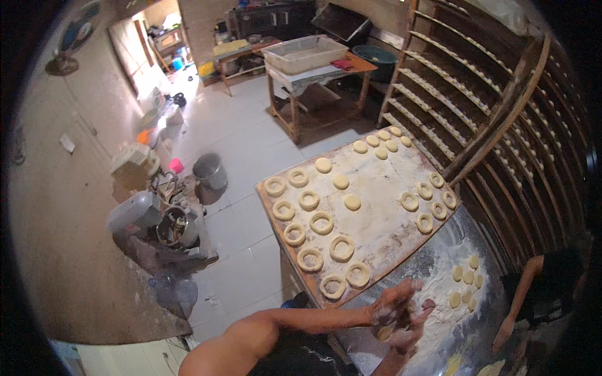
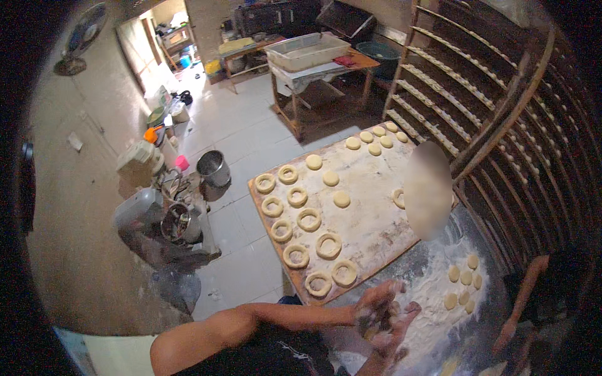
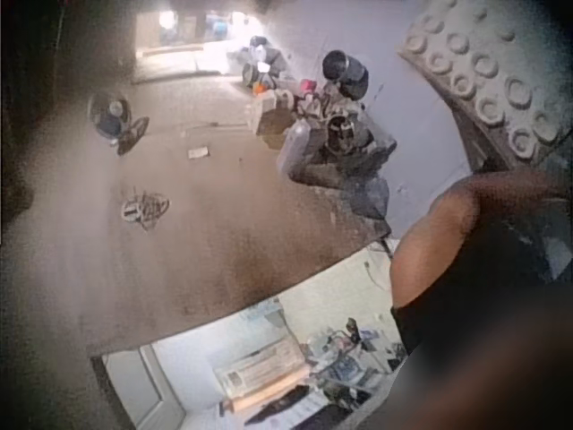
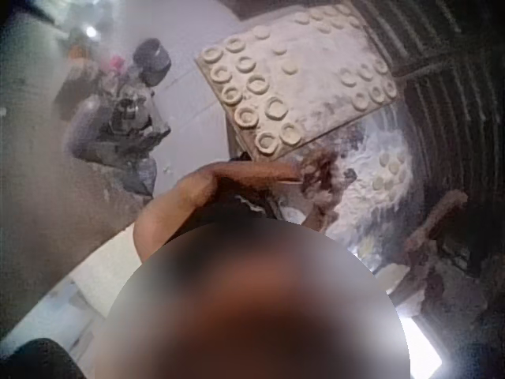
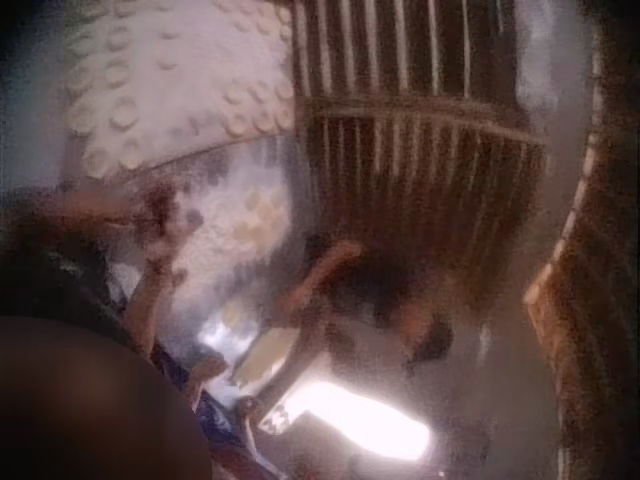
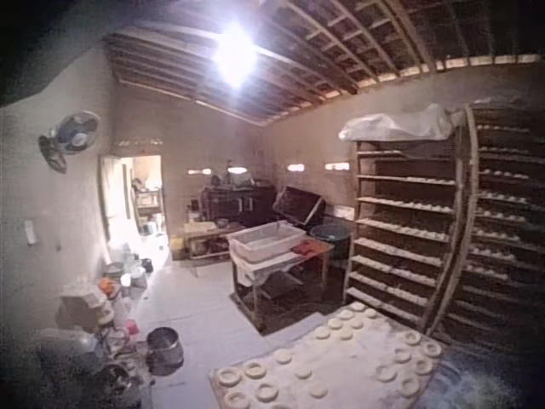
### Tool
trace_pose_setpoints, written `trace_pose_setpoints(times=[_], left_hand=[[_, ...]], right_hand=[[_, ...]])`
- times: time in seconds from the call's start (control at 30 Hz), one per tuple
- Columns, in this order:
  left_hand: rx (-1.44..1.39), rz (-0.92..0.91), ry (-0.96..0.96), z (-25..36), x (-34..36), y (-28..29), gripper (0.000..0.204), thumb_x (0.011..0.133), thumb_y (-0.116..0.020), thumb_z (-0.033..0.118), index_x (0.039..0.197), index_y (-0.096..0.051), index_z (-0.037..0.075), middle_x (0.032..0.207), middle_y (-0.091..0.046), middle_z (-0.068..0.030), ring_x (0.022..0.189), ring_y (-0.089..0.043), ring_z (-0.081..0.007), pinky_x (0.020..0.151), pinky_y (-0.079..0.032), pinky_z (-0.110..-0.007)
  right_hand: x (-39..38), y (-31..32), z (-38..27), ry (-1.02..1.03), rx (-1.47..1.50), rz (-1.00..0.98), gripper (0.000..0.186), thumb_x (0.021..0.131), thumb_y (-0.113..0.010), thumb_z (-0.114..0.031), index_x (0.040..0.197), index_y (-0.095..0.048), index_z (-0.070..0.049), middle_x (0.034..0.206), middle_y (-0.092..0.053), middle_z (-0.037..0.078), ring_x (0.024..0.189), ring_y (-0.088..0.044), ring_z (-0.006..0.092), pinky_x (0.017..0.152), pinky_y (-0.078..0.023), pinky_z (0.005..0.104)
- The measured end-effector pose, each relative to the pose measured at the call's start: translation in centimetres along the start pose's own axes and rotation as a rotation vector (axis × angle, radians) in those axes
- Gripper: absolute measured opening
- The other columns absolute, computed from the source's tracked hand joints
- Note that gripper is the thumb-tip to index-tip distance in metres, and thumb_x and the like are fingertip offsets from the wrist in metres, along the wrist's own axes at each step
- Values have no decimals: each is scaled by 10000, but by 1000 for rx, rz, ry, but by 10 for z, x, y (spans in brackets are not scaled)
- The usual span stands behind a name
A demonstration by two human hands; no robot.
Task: The person shapes small dough pieces into rings by hand and places them on a wooden board. Another person kneads dough nearby. The shaped dough rings are arranged in rows on the board.
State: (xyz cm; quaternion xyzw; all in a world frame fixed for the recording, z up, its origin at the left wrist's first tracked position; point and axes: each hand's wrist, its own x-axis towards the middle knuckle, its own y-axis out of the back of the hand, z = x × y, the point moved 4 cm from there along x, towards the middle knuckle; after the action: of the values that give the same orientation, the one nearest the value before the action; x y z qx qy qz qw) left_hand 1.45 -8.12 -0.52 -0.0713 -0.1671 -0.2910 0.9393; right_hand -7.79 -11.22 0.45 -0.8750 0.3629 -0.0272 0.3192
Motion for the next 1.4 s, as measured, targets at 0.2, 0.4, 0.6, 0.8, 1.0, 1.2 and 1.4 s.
trace_pose_setpoints(times=[0.2, 0.4, 0.6, 0.8, 1.0, 1.2, 1.4], left_hand=[[54, -99, 44, 10, -35, -9, 284, 971, -447, 148, 1245, -469, 77, 902, -565, -116, 784, -553, -237, 735, -476, -387], [-181, 121, 333, 25, -64, -12, 323, 934, -498, 184, 1232, -481, 60, 851, -558, -84, 742, -517, -208, 704, -463, -363], [171, -201, -439, 62, -76, -28, 460, 985, -412, 128, 1428, -299, 84, 820, -544, -91, 682, -500, -192, 667, -454, -307], [110, -56, -303, 36, -66, -5, 502, 1020, -356, 197, 1484, -183, 122, 858, -537, -74, 593, -419, -101, 542, -397, -251], [-117, 20, 292, 11, -33, 36, 327, 1023, -349, 257, 1232, -450, 28, 873, -530, -80, 625, -472, -157, 576, -429, -288], [285, -224, -788, 35, -5, 67, 399, 1008, -405, 156, 1382, -329, 41, 857, -526, -66, 622, -447, -142, 591, -416, -291], [210, -118, -167, -10, 36, 92, 275, 983, -426, 95, 1232, -490, -2, 788, -510, -63, 643, -463, -136, 555, -397, -275]], right_hand=[[-28, 29, -13, 27, -55, 265, 495, 913, -389, -558, 1162, -417, -131, 1004, -479, 64, 915, -523, 172, 756, -461, 276], [-46, 67, -15, -33, -183, 147, 490, 969, -281, -590, 1110, -410, -138, 1022, -456, 40, 878, -523, 161, 748, -480, 353], [-61, 70, -18, -50, -55, -113, 483, 958, -272, -621, 1079, -398, -170, 887, -476, 21, 669, -506, 146, 550, -412, 273], [-54, 36, -8, -117, -54, -379, 403, 980, -310, -542, 1107, -383, -167, 945, -450, 9, 742, -520, 111, 570, -429, 260], [-22, 22, 24, -161, -219, 11, 456, 961, -319, -569, 1133, -352, -149, 1050, -437, 44, 840, -504, 141, 708, -437, 271], [15, -27, 34, 272, -612, -294, 368, 972, -378, -391, 1144, -380, -66, 1073, -443, 101, 957, -454, 184, 861, -406, 314], [63, -48, 58, 26, -274, -34, 322, 945, -437, -285, 1148, -345, -53, 1058, -437, 90, 1005, -425, 175, 911, -374, 299]])
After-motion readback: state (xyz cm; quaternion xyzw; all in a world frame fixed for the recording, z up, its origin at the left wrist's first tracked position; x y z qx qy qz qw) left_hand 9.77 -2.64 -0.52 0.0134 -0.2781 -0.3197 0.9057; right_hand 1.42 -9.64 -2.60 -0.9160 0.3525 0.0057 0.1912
